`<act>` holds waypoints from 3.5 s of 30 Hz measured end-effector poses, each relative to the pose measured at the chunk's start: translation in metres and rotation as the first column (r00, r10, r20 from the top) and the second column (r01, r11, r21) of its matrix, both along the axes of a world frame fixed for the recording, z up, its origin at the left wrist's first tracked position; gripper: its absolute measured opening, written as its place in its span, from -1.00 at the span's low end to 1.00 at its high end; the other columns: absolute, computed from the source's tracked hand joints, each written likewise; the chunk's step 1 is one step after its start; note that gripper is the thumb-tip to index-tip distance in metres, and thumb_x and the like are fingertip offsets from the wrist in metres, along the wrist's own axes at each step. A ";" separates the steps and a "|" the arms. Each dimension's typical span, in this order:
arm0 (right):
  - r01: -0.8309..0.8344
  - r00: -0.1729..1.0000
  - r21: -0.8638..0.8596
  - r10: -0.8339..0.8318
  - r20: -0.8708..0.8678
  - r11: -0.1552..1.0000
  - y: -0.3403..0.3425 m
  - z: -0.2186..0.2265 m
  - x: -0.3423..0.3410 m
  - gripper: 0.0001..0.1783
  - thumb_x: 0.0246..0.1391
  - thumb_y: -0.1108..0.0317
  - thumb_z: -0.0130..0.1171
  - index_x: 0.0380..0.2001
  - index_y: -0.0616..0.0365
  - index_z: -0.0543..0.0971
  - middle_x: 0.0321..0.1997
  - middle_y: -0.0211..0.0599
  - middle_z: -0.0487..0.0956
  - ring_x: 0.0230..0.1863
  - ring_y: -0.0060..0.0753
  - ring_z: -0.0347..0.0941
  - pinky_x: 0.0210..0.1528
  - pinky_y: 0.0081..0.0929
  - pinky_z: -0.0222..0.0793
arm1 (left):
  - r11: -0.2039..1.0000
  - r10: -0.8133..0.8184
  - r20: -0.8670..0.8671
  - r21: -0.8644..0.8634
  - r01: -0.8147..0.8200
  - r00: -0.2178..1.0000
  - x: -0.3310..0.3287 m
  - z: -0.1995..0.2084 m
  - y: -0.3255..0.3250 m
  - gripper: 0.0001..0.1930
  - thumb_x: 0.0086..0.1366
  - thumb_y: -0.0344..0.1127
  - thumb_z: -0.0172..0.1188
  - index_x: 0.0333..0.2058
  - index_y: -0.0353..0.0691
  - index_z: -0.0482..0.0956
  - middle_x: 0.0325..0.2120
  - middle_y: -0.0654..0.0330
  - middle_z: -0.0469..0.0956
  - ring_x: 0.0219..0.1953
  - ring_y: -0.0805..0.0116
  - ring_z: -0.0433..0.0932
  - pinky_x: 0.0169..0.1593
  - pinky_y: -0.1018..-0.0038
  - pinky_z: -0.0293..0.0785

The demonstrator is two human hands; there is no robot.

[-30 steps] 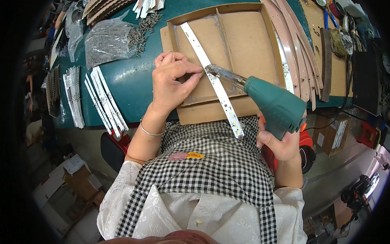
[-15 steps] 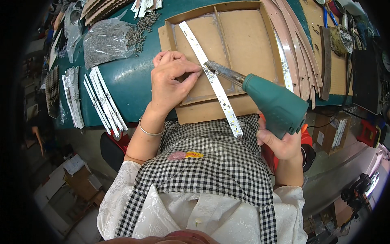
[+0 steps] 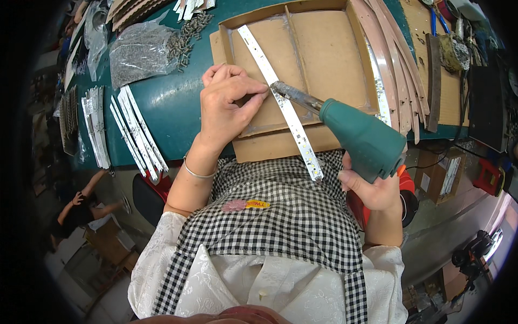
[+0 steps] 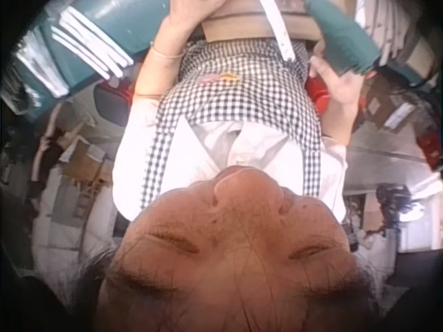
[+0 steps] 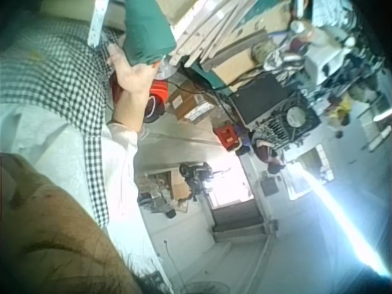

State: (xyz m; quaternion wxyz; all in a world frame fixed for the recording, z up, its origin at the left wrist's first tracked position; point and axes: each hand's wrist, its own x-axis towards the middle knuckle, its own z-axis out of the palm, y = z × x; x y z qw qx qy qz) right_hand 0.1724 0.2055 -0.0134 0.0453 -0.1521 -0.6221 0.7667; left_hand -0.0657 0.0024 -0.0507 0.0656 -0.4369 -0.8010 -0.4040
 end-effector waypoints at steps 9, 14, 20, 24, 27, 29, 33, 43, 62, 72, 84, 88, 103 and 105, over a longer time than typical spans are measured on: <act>0.006 0.999 0.032 -0.008 0.037 0.999 -0.001 -0.004 0.002 -0.33 -0.03 0.64 0.31 0.17 0.39 0.30 -0.26 -0.15 0.37 -0.43 -0.40 0.43 -0.60 -0.49 0.53 | 0.999 0.004 0.050 0.031 -0.005 0.999 0.001 -0.001 0.001 -0.87 -0.06 -0.46 0.46 -0.50 -0.07 0.74 -0.60 0.39 0.56 -0.31 0.41 0.53 0.11 0.19 0.21; 0.110 0.993 0.014 -0.111 0.032 0.994 -0.004 0.000 0.002 -0.27 -0.06 0.57 0.37 0.18 0.46 0.29 -0.13 -0.02 0.45 -0.50 -0.41 0.41 -0.62 -0.52 0.51 | 0.999 -0.004 0.041 0.041 0.002 0.999 0.000 -0.003 0.001 -0.87 -0.06 -0.46 0.46 -0.49 -0.06 0.74 -0.60 0.40 0.56 -0.31 0.41 0.53 0.10 0.21 0.21; 0.243 0.964 -0.068 -0.249 -0.093 0.968 0.000 0.006 -0.002 -0.17 -0.05 0.45 0.42 0.23 0.52 0.24 -0.03 0.08 0.46 -0.57 -0.45 0.38 -0.71 -0.52 0.43 | 0.999 -0.008 0.043 0.049 0.006 0.999 0.000 -0.002 0.001 -0.86 -0.06 -0.47 0.45 -0.49 -0.06 0.73 -0.60 0.40 0.57 -0.32 0.41 0.53 0.09 0.22 0.21; 0.220 0.961 -0.163 -0.242 -0.132 0.962 0.005 -0.004 0.014 -0.14 -0.05 0.54 0.38 0.29 0.50 0.19 0.21 0.21 0.40 -0.52 -0.46 0.36 -0.68 -0.53 0.49 | 0.999 -0.004 0.051 0.048 0.002 0.999 0.000 -0.001 0.001 -0.86 -0.06 -0.47 0.45 -0.49 -0.06 0.73 -0.60 0.40 0.58 -0.32 0.42 0.53 0.09 0.22 0.22; 0.269 0.944 -0.157 -0.292 -0.152 0.950 -0.001 -0.001 0.016 -0.13 -0.05 0.50 0.39 0.28 0.54 0.19 0.07 0.15 0.45 -0.55 -0.48 0.35 -0.69 -0.55 0.46 | 0.999 -0.007 0.045 0.043 0.005 0.999 0.000 -0.001 0.001 -0.86 -0.06 -0.47 0.45 -0.49 -0.06 0.74 -0.59 0.40 0.58 -0.31 0.41 0.53 0.10 0.22 0.22; 0.290 0.936 -0.159 -0.315 -0.159 0.944 -0.006 0.001 0.016 -0.13 -0.05 0.47 0.40 0.28 0.54 0.19 -0.09 0.06 0.47 -0.59 -0.47 0.34 -0.69 -0.56 0.44 | 0.999 -0.003 0.049 0.039 0.001 0.999 0.001 -0.001 0.001 -0.86 -0.06 -0.47 0.45 -0.48 -0.06 0.74 -0.58 0.39 0.59 -0.31 0.41 0.54 0.10 0.22 0.22; 0.347 0.912 -0.180 -0.376 -0.166 0.920 -0.017 0.009 0.016 -0.12 -0.05 0.42 0.41 0.28 0.50 0.20 -0.37 -0.17 0.40 -0.66 -0.44 0.35 -0.68 -0.58 0.39 | 0.999 -0.007 0.052 0.037 0.005 0.999 0.000 -0.001 0.002 -0.87 -0.06 -0.46 0.46 -0.48 -0.06 0.74 -0.58 0.37 0.59 -0.29 0.40 0.54 0.12 0.21 0.22; 0.588 0.757 -0.030 -0.564 -0.330 0.808 -0.044 0.024 0.038 -0.14 0.01 0.56 0.22 0.35 0.43 0.06 -0.28 -0.20 0.32 -0.54 -0.41 0.42 -0.60 -0.59 0.46 | 0.988 -0.101 -0.169 -0.132 0.079 0.980 0.007 0.039 -0.015 -0.64 -0.07 -0.43 0.45 -0.21 -0.08 0.70 -0.36 0.32 0.66 -0.20 0.30 0.53 0.13 0.11 0.23; 0.473 0.802 0.824 -0.540 -0.256 0.311 0.031 -0.013 0.013 -0.31 -0.15 0.55 0.55 0.10 0.29 0.47 -0.21 -0.42 0.57 -0.23 -0.61 0.47 -0.13 -0.58 0.44 | 0.722 -0.678 -0.192 -0.355 0.593 0.710 0.055 0.109 -0.003 -0.68 0.09 -0.35 0.20 -0.16 -0.29 0.66 -0.23 0.22 0.59 -0.24 0.32 0.48 0.01 0.30 0.41; 0.531 0.828 0.669 -0.487 -0.278 0.521 0.042 -0.076 0.042 -0.31 0.00 0.62 0.45 0.21 0.30 0.40 -0.02 -0.36 0.50 -0.10 -0.53 0.41 0.02 -0.53 0.40 | 0.838 -0.188 -0.149 -0.540 0.080 0.971 0.021 0.134 -0.151 -0.78 0.00 -0.46 0.27 -0.31 -0.24 0.74 -0.26 0.24 0.70 -0.25 0.31 0.52 -0.01 0.36 0.41; 0.705 0.710 0.308 -0.639 -0.298 0.640 0.031 -0.016 0.028 -0.35 0.12 0.67 0.16 0.31 0.35 0.30 -0.11 -0.31 0.46 -0.37 -0.61 0.32 -0.45 -0.64 0.29 | 0.718 0.038 -0.106 -0.688 -0.101 0.994 -0.006 0.086 -0.256 -0.75 0.00 -0.56 0.24 -0.32 -0.22 0.77 -0.22 0.26 0.73 -0.16 0.27 0.58 0.04 0.34 0.45; 0.730 0.682 0.240 -0.658 -0.318 0.640 0.008 0.012 0.022 -0.33 0.07 0.61 0.15 0.28 0.35 0.27 -0.21 -0.33 0.38 -0.37 -0.57 0.32 -0.51 -0.65 0.24 | 0.770 0.037 -0.065 -0.634 -0.070 0.997 -0.008 0.081 -0.258 -0.73 -0.02 -0.57 0.27 -0.29 -0.25 0.76 -0.15 0.20 0.71 -0.15 0.20 0.59 0.06 0.30 0.47; 0.438 0.897 0.088 -0.427 -0.119 0.895 -0.061 -0.024 -0.018 -0.31 0.11 0.64 0.25 0.31 0.32 0.28 -0.07 -0.30 0.47 -0.20 -0.58 0.45 -0.18 -0.62 0.47 | 0.887 0.399 -0.120 -0.202 -0.415 0.909 -0.014 0.043 -0.118 -0.86 0.07 -0.45 0.37 -0.33 -0.22 0.70 -0.36 0.13 0.69 -0.28 0.08 0.59 -0.15 0.23 0.47; 0.432 0.892 0.251 -0.371 -0.258 0.866 -0.064 -0.041 -0.018 -0.39 0.18 0.58 0.23 0.29 0.37 0.30 0.15 -0.25 0.46 -0.08 -0.52 0.45 0.03 -0.50 0.43 | 0.822 0.508 -0.112 -0.232 -0.520 0.854 -0.034 0.030 -0.104 -0.85 0.10 -0.39 0.39 -0.32 -0.23 0.71 -0.39 0.09 0.69 -0.31 0.07 0.61 -0.19 0.24 0.49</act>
